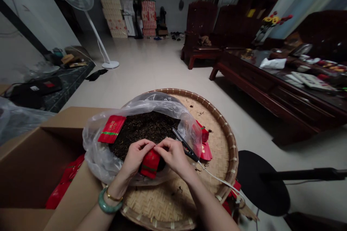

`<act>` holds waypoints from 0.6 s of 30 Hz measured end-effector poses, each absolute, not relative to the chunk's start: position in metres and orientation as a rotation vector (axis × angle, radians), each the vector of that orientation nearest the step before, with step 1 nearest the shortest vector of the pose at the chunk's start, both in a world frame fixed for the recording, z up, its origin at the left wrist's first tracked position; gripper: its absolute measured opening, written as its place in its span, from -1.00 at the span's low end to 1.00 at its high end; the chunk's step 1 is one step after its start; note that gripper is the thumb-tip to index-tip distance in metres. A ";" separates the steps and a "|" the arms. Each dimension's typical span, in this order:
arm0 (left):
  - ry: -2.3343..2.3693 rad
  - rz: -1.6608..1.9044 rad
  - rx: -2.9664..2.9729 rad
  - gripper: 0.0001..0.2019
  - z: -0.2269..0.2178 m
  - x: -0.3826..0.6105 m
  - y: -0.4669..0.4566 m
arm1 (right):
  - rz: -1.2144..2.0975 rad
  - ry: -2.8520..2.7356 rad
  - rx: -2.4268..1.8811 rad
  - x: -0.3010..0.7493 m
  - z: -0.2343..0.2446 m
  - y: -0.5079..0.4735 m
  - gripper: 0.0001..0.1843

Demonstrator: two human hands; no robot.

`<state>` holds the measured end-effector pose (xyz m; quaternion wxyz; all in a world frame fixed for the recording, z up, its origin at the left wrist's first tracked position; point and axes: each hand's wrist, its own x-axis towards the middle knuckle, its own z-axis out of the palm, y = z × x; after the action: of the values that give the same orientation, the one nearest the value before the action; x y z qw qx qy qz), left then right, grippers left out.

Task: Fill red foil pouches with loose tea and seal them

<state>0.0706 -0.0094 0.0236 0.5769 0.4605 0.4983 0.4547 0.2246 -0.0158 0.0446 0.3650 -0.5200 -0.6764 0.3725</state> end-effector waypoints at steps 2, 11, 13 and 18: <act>1.193 1.081 1.113 -0.75 0.023 0.071 -0.010 | 0.963 -1.750 -1.329 0.225 0.046 -0.017 -0.77; 1.135 1.093 1.066 -0.54 0.010 0.066 -0.011 | 1.266 -1.585 -1.370 0.241 0.040 -0.014 -0.67; 1.262 1.198 1.233 -0.58 0.008 0.054 -0.007 | 1.181 -1.475 -1.457 0.252 0.039 -0.009 -0.63; 1.810 1.463 1.837 -0.74 0.009 0.009 0.011 | 1.027 -1.287 -1.362 0.232 0.073 -0.002 -0.63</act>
<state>0.0091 0.0115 0.0089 0.0881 0.6171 0.6081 0.4916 0.2325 -0.0016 0.0726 0.4818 -0.5586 -0.5278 0.4211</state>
